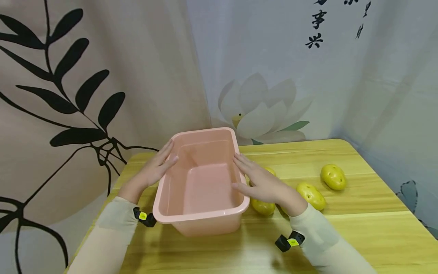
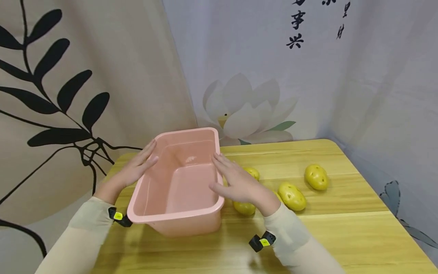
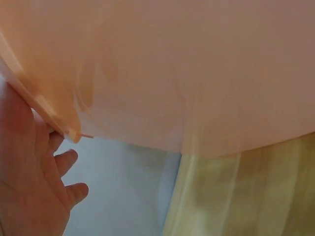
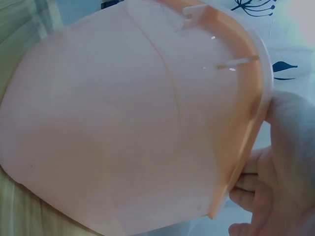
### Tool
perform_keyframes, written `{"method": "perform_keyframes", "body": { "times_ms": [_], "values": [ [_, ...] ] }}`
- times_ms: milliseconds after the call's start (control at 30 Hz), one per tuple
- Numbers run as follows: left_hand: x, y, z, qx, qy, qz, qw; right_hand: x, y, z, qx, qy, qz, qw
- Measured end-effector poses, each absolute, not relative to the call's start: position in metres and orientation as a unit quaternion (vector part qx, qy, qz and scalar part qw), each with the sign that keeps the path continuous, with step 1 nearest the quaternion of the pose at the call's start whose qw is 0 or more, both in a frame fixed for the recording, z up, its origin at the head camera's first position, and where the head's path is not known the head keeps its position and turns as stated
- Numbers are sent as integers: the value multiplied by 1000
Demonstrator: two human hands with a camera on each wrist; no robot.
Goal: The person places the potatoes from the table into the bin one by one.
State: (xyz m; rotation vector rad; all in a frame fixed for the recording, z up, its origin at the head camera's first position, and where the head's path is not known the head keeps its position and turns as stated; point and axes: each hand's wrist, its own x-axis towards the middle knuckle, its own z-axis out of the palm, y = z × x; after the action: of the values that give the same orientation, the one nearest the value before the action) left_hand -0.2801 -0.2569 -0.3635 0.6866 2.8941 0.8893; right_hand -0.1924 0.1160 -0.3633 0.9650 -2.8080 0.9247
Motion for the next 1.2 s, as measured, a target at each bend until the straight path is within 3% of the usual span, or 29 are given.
{"method": "perform_keyframes", "body": {
  "times_ms": [733, 1200],
  "values": [
    [-253, -245, -376, 242, 908, 343, -13, -164, 128, -366, 313, -908, 274, 52],
    [-237, -243, -379, 265, 889, 371, -43, -150, 130, -356, 312, -916, 248, 40]
  ]
}}
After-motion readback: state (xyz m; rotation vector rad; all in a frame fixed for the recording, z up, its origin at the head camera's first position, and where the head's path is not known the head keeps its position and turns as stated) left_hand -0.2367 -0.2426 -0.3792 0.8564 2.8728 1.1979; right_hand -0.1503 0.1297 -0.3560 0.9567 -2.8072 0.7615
